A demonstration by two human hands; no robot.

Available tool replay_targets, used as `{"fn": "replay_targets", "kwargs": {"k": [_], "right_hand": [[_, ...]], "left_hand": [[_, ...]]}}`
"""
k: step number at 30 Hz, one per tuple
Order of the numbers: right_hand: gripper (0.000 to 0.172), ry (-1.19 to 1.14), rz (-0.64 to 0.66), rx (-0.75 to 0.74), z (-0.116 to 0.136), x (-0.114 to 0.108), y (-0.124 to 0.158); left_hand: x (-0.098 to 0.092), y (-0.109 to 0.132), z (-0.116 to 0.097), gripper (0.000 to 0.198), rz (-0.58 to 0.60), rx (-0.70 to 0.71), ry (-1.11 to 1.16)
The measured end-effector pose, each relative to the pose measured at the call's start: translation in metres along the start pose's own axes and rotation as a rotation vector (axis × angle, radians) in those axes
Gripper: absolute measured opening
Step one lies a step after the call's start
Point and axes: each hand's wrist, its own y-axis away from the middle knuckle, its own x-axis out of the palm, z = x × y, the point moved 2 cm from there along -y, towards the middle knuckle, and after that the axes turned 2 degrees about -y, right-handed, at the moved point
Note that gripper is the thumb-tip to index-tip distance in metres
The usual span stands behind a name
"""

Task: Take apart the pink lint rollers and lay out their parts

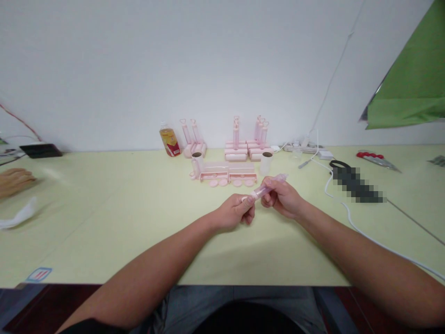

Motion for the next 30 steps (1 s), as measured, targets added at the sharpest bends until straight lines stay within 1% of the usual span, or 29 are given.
{"fn": "replay_targets", "kwargs": {"k": [3,6,10,12,14,16,17,19,20,21,24,27,30], "right_hand": [[0.031,-0.047,0.047,-0.029,-0.003,-0.003,-0.003],[0.031,-0.086,0.081,-0.043,-0.007,-0.005,-0.004],[0.034,-0.116,0.116,-0.051,-0.002,-0.005,-0.003],[0.037,-0.137,0.080,-0.097,0.007,-0.008,-0.003],[0.036,-0.102,-0.018,-0.180,0.018,-0.017,-0.005],[0.032,0.060,-0.182,-0.269,0.026,-0.035,-0.009],[0.030,0.205,-0.281,-0.307,0.028,-0.046,-0.011],[0.029,0.608,-0.480,-0.351,0.028,-0.069,-0.017],[0.029,0.788,-0.530,-0.331,0.025,-0.080,-0.022],[0.029,0.913,-0.556,-0.290,0.020,-0.090,-0.026],[0.027,1.134,-0.556,-0.165,0.006,-0.109,-0.042],[0.027,1.290,-0.577,-0.089,-0.002,-0.116,-0.058],[0.031,1.449,-0.587,-0.047,-0.002,-0.117,-0.073]], "left_hand": [[0.000,-0.003,0.003,0.067,0.062,-0.001,0.091],[0.005,-0.005,0.004,0.069,0.120,-0.016,0.201],[0.011,-0.004,-0.002,0.068,0.157,-0.029,0.360],[0.008,-0.002,-0.008,0.068,0.149,-0.020,0.448],[0.001,-0.001,-0.012,0.068,0.119,-0.016,0.484],[-0.007,-0.001,-0.012,0.068,0.074,-0.030,0.433],[-0.011,-0.001,-0.011,0.068,0.048,-0.046,0.394],[-0.015,-0.004,-0.004,0.067,-0.009,-0.090,0.320],[-0.016,-0.005,0.001,0.066,-0.032,-0.113,0.291],[-0.015,-0.006,0.005,0.065,-0.048,-0.134,0.266],[-0.012,-0.008,0.016,0.061,-0.051,-0.155,0.203],[-0.010,-0.008,0.018,0.057,-0.038,-0.135,0.151],[-0.009,-0.006,0.016,0.052,-0.051,-0.130,0.103]]}}
